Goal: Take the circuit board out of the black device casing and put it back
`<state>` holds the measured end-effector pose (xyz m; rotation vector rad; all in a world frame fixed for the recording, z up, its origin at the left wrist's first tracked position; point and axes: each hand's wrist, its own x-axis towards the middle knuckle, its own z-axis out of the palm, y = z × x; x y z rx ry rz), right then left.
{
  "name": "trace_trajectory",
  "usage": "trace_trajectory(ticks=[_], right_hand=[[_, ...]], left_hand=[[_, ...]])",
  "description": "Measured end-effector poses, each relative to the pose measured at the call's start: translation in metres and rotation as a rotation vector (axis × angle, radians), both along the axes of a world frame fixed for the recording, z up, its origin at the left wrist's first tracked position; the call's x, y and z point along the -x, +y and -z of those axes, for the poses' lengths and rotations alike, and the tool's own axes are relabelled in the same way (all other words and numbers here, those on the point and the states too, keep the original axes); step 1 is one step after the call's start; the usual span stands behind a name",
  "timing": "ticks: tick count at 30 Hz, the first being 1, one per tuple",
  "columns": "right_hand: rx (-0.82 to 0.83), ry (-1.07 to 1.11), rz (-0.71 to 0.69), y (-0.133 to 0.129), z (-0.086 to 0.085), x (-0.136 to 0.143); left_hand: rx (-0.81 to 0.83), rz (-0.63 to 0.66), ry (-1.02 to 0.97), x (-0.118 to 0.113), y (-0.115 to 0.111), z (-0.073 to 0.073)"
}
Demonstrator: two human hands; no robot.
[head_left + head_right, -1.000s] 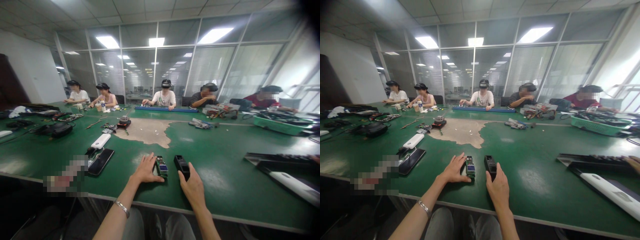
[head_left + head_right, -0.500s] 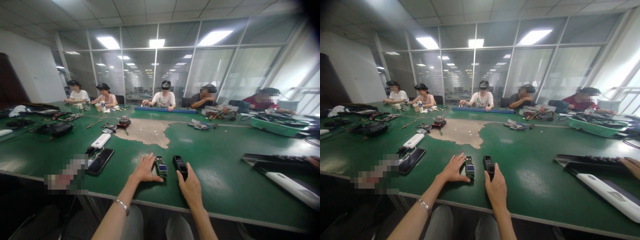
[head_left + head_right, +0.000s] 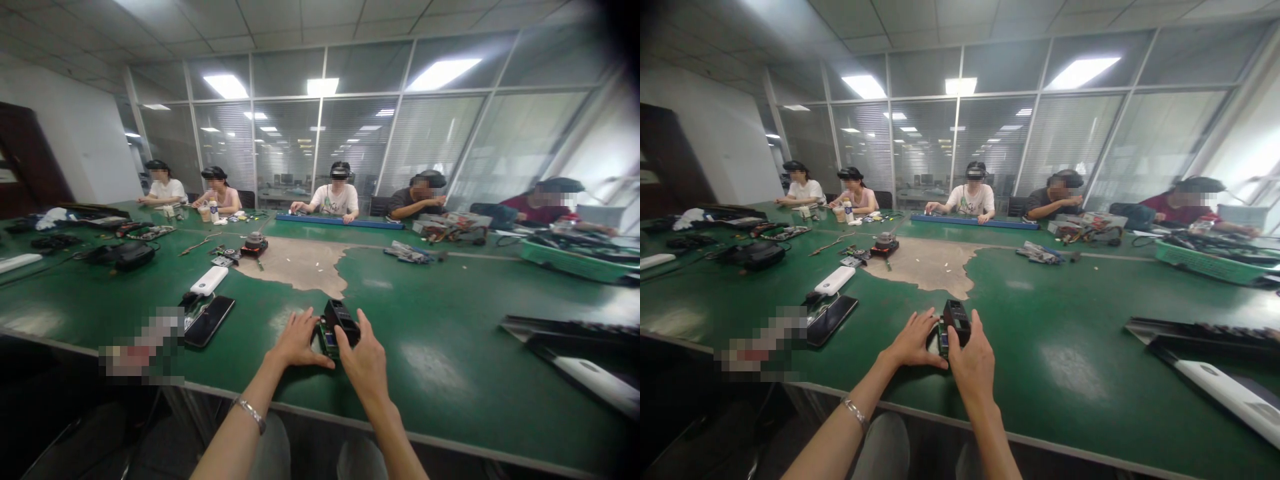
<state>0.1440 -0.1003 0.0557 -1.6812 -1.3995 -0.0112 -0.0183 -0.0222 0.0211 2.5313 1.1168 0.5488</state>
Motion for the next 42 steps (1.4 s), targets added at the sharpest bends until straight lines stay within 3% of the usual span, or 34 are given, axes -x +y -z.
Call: trace_trajectory(ticks=[8, 23, 32, 42], right_hand=[[0.039, -0.089, -0.012, 0.003, 0.007, 0.019], [0.021, -0.156, -0.018, -0.005, 0.023, 0.024], [0.034, -0.177, -0.019, -0.001, 0.016, 0.022], [0.076, -0.160, -0.038, -0.010, 0.045, 0.020]], left_hand=[[-0.005, 0.009, 0.011, 0.000, 0.001, 0.001], [-0.025, 0.013, -0.007, -0.001, -0.002, 0.003], [-0.014, 0.010, -0.012, 0.000, -0.004, 0.000], [-0.055, 0.026, 0.060, -0.001, 0.002, 0.008]])
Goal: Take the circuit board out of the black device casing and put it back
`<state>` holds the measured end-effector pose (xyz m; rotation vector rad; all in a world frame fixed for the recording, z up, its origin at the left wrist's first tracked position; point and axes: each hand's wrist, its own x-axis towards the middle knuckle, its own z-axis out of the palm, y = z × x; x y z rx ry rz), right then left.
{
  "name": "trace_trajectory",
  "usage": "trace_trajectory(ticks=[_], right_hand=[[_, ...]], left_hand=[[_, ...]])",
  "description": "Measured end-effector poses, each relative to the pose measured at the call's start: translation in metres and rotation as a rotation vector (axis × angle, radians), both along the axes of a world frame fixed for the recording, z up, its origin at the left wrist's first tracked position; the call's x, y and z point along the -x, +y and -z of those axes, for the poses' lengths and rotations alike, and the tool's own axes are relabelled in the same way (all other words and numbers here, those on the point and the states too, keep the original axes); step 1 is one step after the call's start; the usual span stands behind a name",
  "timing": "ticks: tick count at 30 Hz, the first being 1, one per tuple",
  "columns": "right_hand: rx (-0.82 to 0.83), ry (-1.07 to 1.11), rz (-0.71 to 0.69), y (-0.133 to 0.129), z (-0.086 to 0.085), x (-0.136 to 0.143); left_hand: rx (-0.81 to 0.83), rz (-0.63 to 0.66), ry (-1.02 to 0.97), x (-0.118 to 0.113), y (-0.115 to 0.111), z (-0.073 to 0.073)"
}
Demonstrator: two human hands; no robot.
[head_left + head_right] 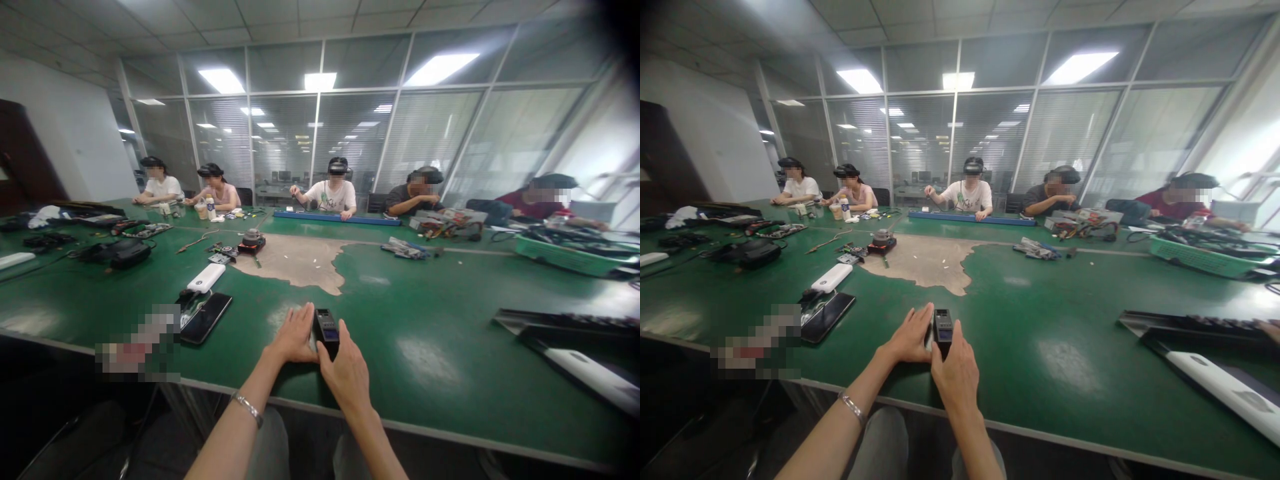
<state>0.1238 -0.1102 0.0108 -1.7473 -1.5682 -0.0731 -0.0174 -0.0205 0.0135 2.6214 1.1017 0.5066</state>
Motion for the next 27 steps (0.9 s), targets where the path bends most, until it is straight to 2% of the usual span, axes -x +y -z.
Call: trace_trajectory(ticks=[8, 17, 22, 27], right_hand=[[0.022, 0.029, 0.016, 0.003, -0.006, -0.002], [0.077, 0.009, 0.067, 0.000, -0.005, 0.003], [0.068, 0.070, 0.066, 0.003, -0.015, 0.001], [-0.056, 0.153, 0.052, 0.008, -0.030, -0.008]], left_hand=[[-0.014, 0.003, 0.027, 0.000, 0.000, -0.001], [-0.044, -0.008, 0.033, 0.000, -0.001, -0.001], [-0.033, -0.006, 0.035, 0.000, 0.000, -0.001], [0.001, -0.007, 0.044, 0.000, -0.001, -0.004]])
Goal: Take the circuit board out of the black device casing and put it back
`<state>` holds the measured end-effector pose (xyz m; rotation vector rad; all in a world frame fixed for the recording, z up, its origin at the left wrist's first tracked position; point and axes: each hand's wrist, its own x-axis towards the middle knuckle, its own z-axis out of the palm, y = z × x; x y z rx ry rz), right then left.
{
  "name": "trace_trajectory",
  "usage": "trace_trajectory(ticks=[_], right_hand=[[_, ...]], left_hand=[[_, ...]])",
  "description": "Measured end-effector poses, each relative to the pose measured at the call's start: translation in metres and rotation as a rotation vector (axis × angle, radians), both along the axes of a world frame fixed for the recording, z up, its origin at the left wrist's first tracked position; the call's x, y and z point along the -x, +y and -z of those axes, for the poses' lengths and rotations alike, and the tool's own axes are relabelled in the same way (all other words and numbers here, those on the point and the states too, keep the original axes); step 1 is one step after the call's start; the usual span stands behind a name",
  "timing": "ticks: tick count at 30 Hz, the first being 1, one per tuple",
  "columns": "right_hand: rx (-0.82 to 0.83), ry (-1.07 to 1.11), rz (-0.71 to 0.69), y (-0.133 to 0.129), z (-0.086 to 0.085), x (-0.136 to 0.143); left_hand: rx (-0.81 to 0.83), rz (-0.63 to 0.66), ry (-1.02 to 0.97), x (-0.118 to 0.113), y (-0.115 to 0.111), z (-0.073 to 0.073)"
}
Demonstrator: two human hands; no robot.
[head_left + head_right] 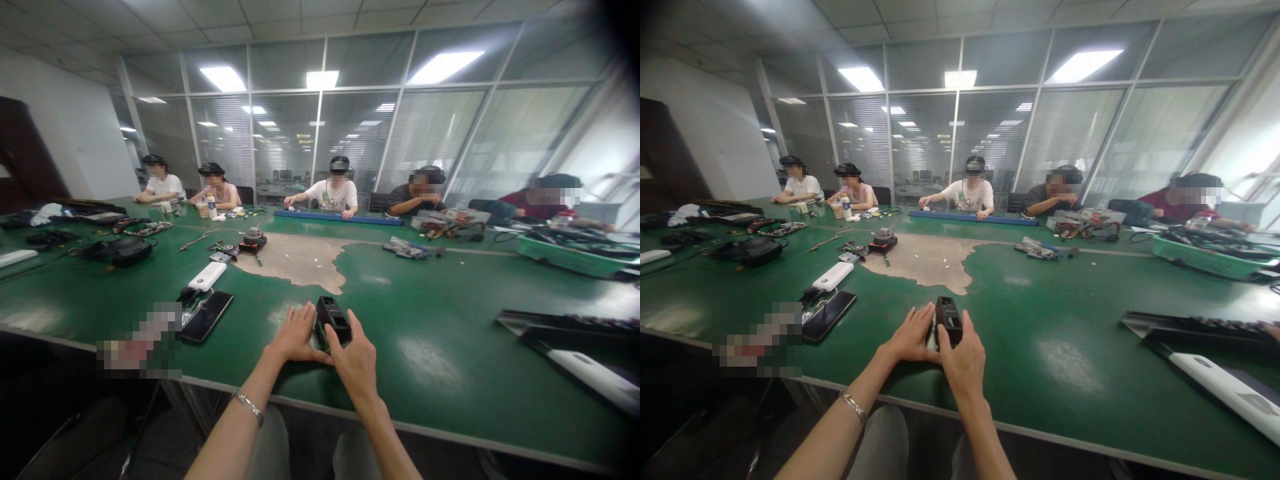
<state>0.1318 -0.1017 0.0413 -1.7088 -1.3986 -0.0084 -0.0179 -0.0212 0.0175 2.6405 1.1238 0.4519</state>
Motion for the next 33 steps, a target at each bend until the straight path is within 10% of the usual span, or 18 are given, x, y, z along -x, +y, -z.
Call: trace_trajectory(ticks=[15, 33], right_hand=[[0.004, -0.002, 0.196, 0.001, 0.035, -0.080], [-0.008, -0.132, 0.179, 0.004, 0.053, -0.087]], left_hand=[[0.013, -0.013, -0.047, 0.000, -0.003, -0.004], [0.004, -0.006, -0.018, 0.001, -0.003, -0.006]])
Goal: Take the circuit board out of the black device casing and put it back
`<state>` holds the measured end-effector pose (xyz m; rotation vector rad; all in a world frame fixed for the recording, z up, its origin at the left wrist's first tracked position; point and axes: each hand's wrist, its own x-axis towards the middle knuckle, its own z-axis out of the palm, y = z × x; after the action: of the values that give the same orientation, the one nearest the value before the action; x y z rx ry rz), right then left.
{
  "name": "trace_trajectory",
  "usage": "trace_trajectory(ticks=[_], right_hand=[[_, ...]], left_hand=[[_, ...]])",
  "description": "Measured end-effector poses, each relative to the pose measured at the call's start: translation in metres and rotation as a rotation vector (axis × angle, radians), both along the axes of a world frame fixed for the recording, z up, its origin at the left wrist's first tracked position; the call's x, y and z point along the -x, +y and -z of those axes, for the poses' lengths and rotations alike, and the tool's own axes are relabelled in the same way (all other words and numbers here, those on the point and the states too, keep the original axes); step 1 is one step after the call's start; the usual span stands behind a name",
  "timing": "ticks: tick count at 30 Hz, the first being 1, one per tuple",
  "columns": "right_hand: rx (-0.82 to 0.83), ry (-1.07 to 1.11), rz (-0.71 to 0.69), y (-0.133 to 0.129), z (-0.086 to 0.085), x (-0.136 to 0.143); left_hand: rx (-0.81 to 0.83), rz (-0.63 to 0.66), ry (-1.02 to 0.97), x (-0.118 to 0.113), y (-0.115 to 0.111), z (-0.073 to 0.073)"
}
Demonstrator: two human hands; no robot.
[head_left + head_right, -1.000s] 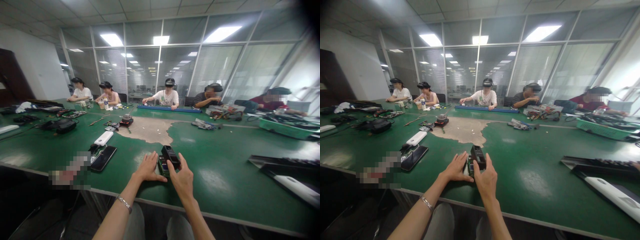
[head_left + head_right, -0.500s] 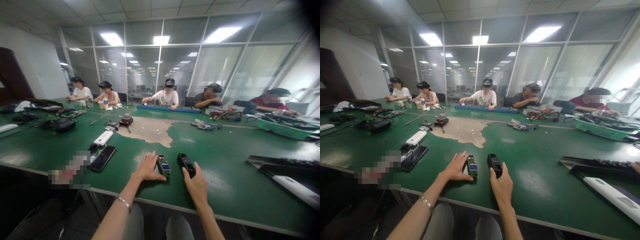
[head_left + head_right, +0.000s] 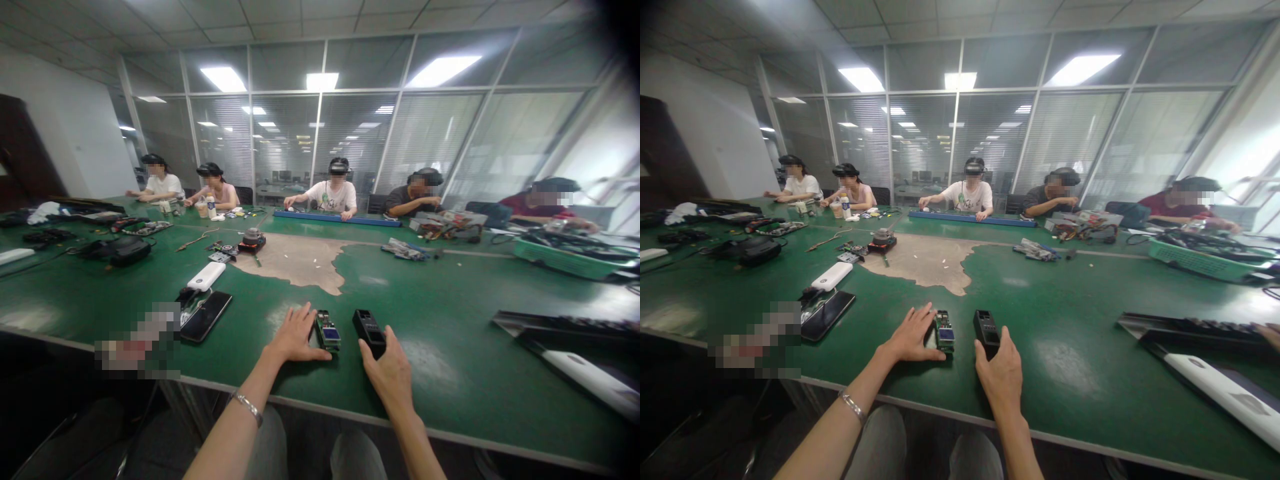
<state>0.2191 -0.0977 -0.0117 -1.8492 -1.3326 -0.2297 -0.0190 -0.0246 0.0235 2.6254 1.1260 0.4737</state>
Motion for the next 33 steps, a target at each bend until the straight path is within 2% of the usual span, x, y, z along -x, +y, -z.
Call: trace_trajectory(ticks=[6, 11, 15, 19, 24, 27, 33], right_hand=[[-0.006, -0.046, -0.013, -0.002, -0.003, 0.001], [0.055, -0.043, -0.014, -0.006, -0.005, 0.004], [0.060, -0.004, 0.002, -0.008, -0.014, 0.011], [0.009, 0.066, -0.026, -0.010, -0.033, 0.027], [-0.057, 0.110, -0.133, -0.008, -0.054, 0.056], [-0.033, 0.091, -0.188, -0.004, -0.057, 0.072], [0.038, 0.049, -0.180, 0.001, -0.053, 0.091]], left_hand=[[0.004, 0.002, -0.008, 0.000, 0.000, 0.000], [0.005, 0.000, 0.002, -0.001, 0.001, 0.001], [-0.005, 0.000, 0.003, 0.000, 0.000, 0.001], [-0.011, -0.004, 0.002, 0.000, -0.001, 0.000], [-0.010, -0.007, 0.006, -0.001, 0.000, 0.001], [-0.002, -0.011, 0.004, -0.002, 0.001, 0.003], [0.021, -0.019, -0.037, -0.001, 0.001, 0.003]])
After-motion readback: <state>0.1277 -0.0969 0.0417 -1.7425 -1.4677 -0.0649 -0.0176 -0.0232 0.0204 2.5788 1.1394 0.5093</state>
